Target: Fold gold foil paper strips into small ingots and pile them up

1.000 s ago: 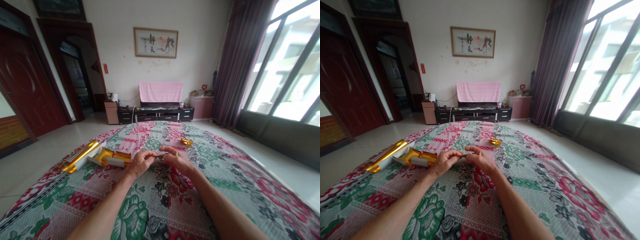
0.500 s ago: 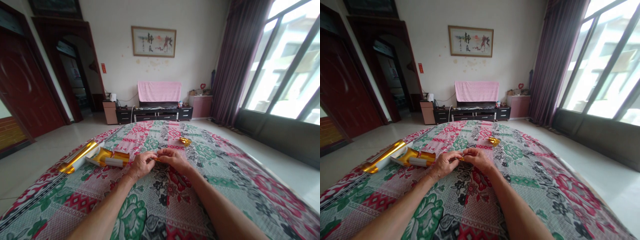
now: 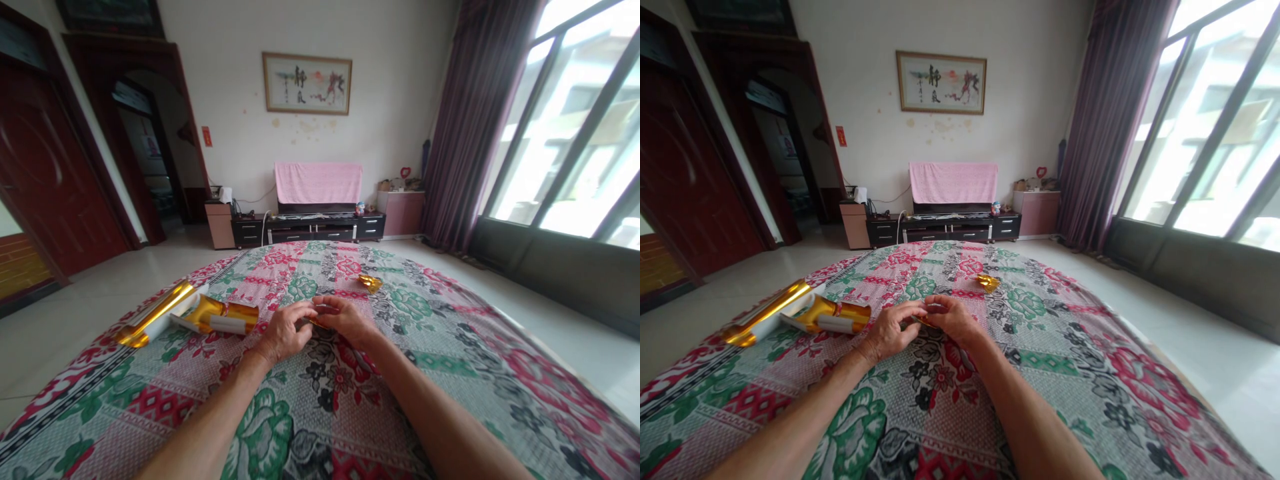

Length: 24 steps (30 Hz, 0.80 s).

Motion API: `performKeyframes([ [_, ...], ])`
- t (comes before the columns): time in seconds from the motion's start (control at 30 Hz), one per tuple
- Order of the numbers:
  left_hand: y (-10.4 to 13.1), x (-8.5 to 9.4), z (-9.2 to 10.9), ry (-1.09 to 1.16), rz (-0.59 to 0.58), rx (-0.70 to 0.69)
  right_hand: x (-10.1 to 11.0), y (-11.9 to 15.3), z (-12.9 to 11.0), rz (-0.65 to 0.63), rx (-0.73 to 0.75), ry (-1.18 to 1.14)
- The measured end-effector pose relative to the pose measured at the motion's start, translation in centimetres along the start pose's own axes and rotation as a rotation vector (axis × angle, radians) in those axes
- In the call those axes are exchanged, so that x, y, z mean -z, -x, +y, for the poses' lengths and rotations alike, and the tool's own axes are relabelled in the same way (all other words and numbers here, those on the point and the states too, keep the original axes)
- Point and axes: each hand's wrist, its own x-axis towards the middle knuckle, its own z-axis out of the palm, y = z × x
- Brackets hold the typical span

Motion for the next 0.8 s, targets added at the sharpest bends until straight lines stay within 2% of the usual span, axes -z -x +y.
performKeyframes([
  [0.2,-0.1,-0.3,-0.4,-0.204,0.0,-0.156,0.2,-0.4,0.5,0.045,0.022,0.076],
  [0.3,-0.1,-0.2,-0.2,-0.31,-0.035,-0.221,0.3,-0.6,0.9,0.077,0.044,0.124],
  [0.4,-0.1,-0.2,-0.2,-0.317,-0.088,-0.245,0.2,-0.5,0.8,0.094,0.052,0.187],
  [0.6,0.2,-0.3,-1.5,-0.185,-0.112,-0.176,1.3,0.3,-0.8,0.132,0.118,0.421],
  [0.67,0.3,-0.2,-1.9,-0.142,-0.11,-0.141,2.1,0.4,-0.9,0.093,0.164,0.525],
  [0.73,0.3,0.0,-2.1,-0.109,-0.107,-0.115,2.8,0.3,-0.8,0.039,0.225,0.738],
  [0.8,0.3,0.1,-2.3,-0.085,-0.108,-0.095,3.1,0.3,-0.6,-0.052,0.368,0.945],
])
